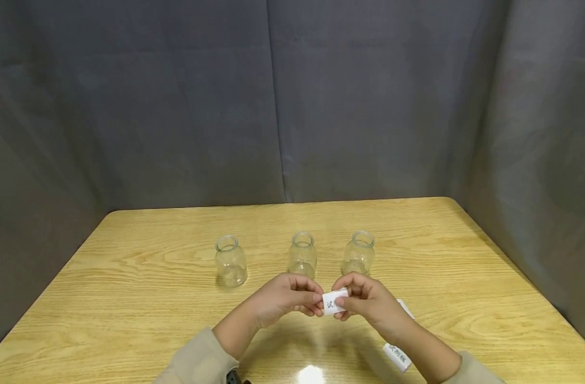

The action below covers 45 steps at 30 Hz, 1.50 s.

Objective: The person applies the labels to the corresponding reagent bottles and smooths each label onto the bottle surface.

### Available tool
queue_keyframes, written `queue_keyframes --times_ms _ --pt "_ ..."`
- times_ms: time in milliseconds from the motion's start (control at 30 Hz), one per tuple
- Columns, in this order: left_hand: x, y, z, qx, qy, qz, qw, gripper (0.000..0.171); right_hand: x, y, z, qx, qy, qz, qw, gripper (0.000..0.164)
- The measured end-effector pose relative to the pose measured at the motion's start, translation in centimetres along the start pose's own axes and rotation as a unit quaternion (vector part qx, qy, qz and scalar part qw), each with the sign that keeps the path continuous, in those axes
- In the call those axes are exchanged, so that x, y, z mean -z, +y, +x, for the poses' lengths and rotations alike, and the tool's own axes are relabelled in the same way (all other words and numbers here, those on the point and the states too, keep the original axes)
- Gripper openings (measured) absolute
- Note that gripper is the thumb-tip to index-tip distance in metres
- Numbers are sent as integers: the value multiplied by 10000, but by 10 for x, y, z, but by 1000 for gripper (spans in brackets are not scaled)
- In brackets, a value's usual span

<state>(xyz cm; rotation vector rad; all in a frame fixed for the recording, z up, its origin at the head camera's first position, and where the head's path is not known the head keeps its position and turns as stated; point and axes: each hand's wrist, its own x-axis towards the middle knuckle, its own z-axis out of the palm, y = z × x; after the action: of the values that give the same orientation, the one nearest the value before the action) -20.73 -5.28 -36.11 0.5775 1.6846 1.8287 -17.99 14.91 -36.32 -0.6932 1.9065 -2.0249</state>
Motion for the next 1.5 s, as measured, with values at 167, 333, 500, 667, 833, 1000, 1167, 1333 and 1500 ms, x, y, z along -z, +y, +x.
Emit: queue_keyframes --times_ms 167,333,500,667,833,1000,1167,1333,1500 --pt "0 -1 0 -41 -33 -22 10000 18 -1 1 0 -59 -3 9 10000 12" --pt "0 -2 1 -48 -39 -4 10000 19 -1 2 -1 -11 -51 72 10000 12" --pt "0 -2 0 -117 -125 20 9999 23 -1 4 -1 -111 -81 105 9999 12" --pt "0 -3 -1 -174 -165 15 9997 25 0 5 -1 -137 -120 96 9998 13" --pt "0 -5 -1 -205 -164 -35 9996 25 0 6 -1 -208 -146 70 9997 13" --pt "-1 -7 -1 -193 -27 -45 9998 24 1 6 -2 -204 -175 49 9996 15" --pt "-1 -8 -1 -138 94 -75 9998 22 0 6 -1 -193 -151 28 9997 16" --pt "-1 -8 -1 -57 204 -207 9996 17 -1 5 0 -178 -43 -108 9998 23" --pt "-1 -9 0 0 297 -256 9992 16 -4 4 2 -115 -3 -198 9997 28"
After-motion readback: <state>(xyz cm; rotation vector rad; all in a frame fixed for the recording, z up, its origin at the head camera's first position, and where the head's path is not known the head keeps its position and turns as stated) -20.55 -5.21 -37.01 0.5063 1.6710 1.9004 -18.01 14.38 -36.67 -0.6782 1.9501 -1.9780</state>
